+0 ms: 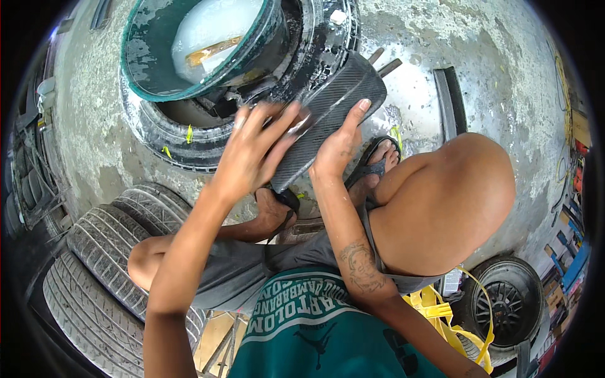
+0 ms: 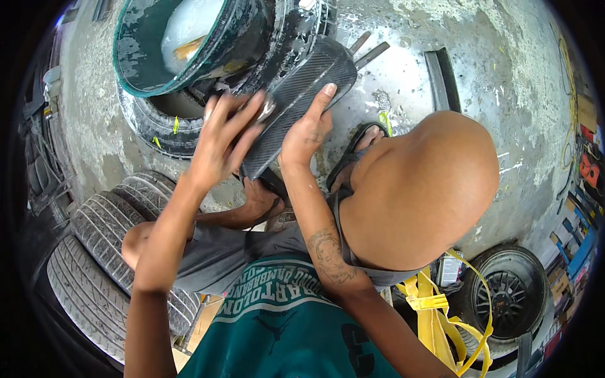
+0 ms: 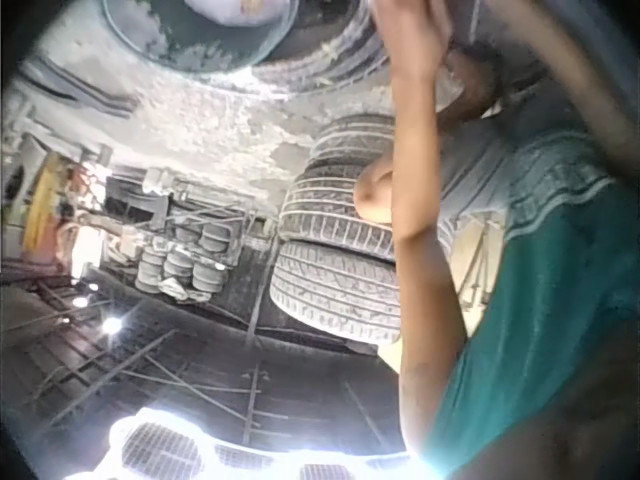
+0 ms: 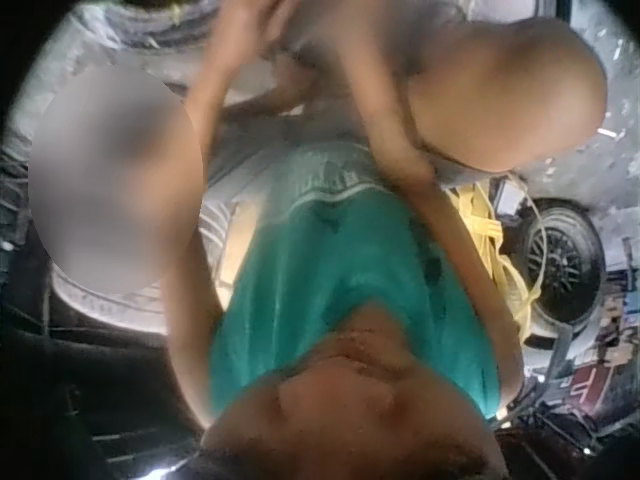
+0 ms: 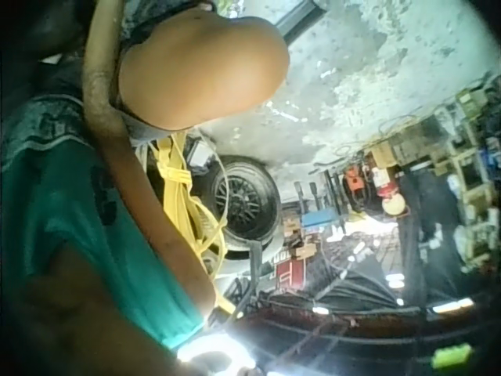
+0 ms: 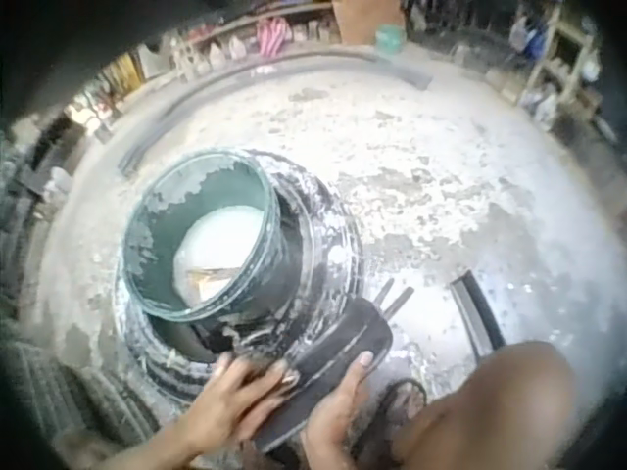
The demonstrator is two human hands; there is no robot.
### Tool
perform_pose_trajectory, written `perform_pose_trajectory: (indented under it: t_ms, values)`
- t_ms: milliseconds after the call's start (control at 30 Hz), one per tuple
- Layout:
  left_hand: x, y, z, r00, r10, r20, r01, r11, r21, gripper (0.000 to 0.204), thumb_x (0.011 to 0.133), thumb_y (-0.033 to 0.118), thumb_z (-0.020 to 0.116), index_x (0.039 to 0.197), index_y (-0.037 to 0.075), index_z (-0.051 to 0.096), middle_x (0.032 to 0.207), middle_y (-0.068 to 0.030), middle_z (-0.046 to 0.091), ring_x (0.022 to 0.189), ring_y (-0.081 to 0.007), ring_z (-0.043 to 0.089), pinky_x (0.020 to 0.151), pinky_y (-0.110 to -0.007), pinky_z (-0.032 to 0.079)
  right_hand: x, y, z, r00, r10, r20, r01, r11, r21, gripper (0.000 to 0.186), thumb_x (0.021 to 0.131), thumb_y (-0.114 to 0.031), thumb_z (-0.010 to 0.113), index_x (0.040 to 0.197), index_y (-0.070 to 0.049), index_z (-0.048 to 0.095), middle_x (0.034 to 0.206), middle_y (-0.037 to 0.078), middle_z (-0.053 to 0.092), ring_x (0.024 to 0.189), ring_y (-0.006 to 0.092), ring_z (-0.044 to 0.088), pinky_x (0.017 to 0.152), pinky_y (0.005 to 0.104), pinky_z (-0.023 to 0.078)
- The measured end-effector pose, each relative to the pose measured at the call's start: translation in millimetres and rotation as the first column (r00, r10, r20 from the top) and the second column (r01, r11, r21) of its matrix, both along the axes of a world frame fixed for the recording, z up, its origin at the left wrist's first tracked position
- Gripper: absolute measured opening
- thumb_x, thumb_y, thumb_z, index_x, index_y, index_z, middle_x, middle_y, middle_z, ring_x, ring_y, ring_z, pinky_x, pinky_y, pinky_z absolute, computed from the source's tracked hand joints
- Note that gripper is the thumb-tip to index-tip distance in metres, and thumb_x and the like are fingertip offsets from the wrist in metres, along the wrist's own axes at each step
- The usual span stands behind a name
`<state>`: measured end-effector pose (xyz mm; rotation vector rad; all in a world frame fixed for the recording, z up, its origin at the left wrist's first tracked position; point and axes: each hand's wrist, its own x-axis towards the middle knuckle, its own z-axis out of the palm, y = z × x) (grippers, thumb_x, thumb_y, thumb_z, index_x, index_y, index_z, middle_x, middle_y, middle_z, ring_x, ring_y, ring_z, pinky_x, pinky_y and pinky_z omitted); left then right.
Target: The recorder is wet sanding a black car trim piece using a sanding block and a bucket of soapy water.
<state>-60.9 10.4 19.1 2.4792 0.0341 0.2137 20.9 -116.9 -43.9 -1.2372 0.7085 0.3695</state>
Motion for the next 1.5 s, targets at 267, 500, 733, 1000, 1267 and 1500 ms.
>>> perform_pose_trajectory:
  t_ms: [267, 500, 733, 1000, 1267, 1500]
  values:
    - [34.3, -1.3, -9.4, 0.993, 0.059, 0.1, -0.057, 0.998, -0.019, 0.05, 0.095, 0.01, 0.078, 0.142, -0.001, 0.068, 0.121, -0.0216, 0.063, 0.108, -0.0426, 0.06, 0.1, -0.048, 0.05, 3.3, 6.1, 5.5, 0.99, -0.002, 0.144, -0.029, 0.977, 0.213, 0.068, 0.117, -0.052, 0.053, 0.145, 0.01, 0.06, 0.137, 0.017, 0.07, 0.117, 0.0243, 0.067, 0.102, 0.0365, 0.053]
    - [-4.9, 14.3, -11.7, 0.886, 0.461, -0.037, -0.447, 0.832, -0.33, 0.046, 0.101, 0.02, 0.08, 0.138, -0.005, 0.073, 0.106, -0.0163, 0.068, 0.099, -0.0264, 0.067, 0.094, -0.036, 0.052, 12.1, 4.2, -19.3, 0.969, 0.038, 0.246, -0.031, 0.999, -0.033, 0.048, 0.11, -0.034, 0.069, 0.135, 0.006, 0.066, 0.13, 0.012, 0.074, 0.111, 0.0219, 0.067, 0.103, 0.0361, 0.05]
    - [-111.6, -19.5, 3.3, 0.766, 0.626, -0.147, -0.642, 0.729, -0.238, 0.047, 0.104, 0.013, 0.075, 0.147, -0.003, 0.067, 0.119, -0.0158, 0.067, 0.104, -0.0245, 0.068, 0.09, -0.036, 0.054, 13.6, 5.8, -7.3, 0.989, -0.024, 0.147, 0.019, 0.999, 0.037, 0.037, 0.106, -0.027, 0.073, 0.127, 0.003, 0.07, 0.117, 0.008, 0.074, 0.099, 0.0191, 0.066, 0.091, 0.0356, 0.051]
    - [-102.2, -43.3, -0.3, 0.866, 0.497, -0.055, -0.497, 0.868, 0.027, 0.06, 0.092, 0.005, 0.082, 0.15, 0.001, 0.067, 0.13, -0.0211, 0.066, 0.115, -0.0382, 0.062, 0.102, -0.046, 0.051, 9.8, 23.7, -0.2, 0.962, -0.038, 0.269, 0.052, 0.998, -0.045, 0.031, 0.108, -0.022, 0.067, 0.123, 0.005, 0.07, 0.111, 0.011, 0.075, 0.095, 0.0195, 0.066, 0.088, 0.0352, 0.05]
    - [-65.6, -11.1, -22.6, 0.959, 0.284, 0.02, -0.285, 0.954, 0.097, 0.06, 0.089, 0.004, 0.084, 0.148, 0.007, 0.07, 0.126, -0.0209, 0.069, 0.108, -0.0362, 0.063, 0.096, -0.045, 0.048, 9.5, 26.5, -8.3, 0.934, 0.072, 0.349, 0.015, 0.97, -0.242, 0.035, 0.108, -0.024, 0.065, 0.128, 0.004, 0.069, 0.124, 0.022, 0.064, 0.109, 0.0321, 0.063, 0.102, 0.0447, 0.047]
    - [-6.4, 0.5, -12.4, 0.99, 0.119, 0.082, -0.127, 0.985, 0.113, 0.053, 0.093, 0.008, 0.079, 0.145, 0.007, 0.07, 0.127, -0.0153, 0.065, 0.106, -0.0393, 0.058, 0.097, -0.048, 0.052, 12.2, 27.7, -5.6, 0.954, 0.139, 0.265, -0.065, 0.961, -0.268, 0.049, 0.112, -0.035, 0.062, 0.145, 0.001, 0.062, 0.132, 0.029, 0.054, 0.125, 0.04, 0.057, 0.109, 0.0506, 0.042]
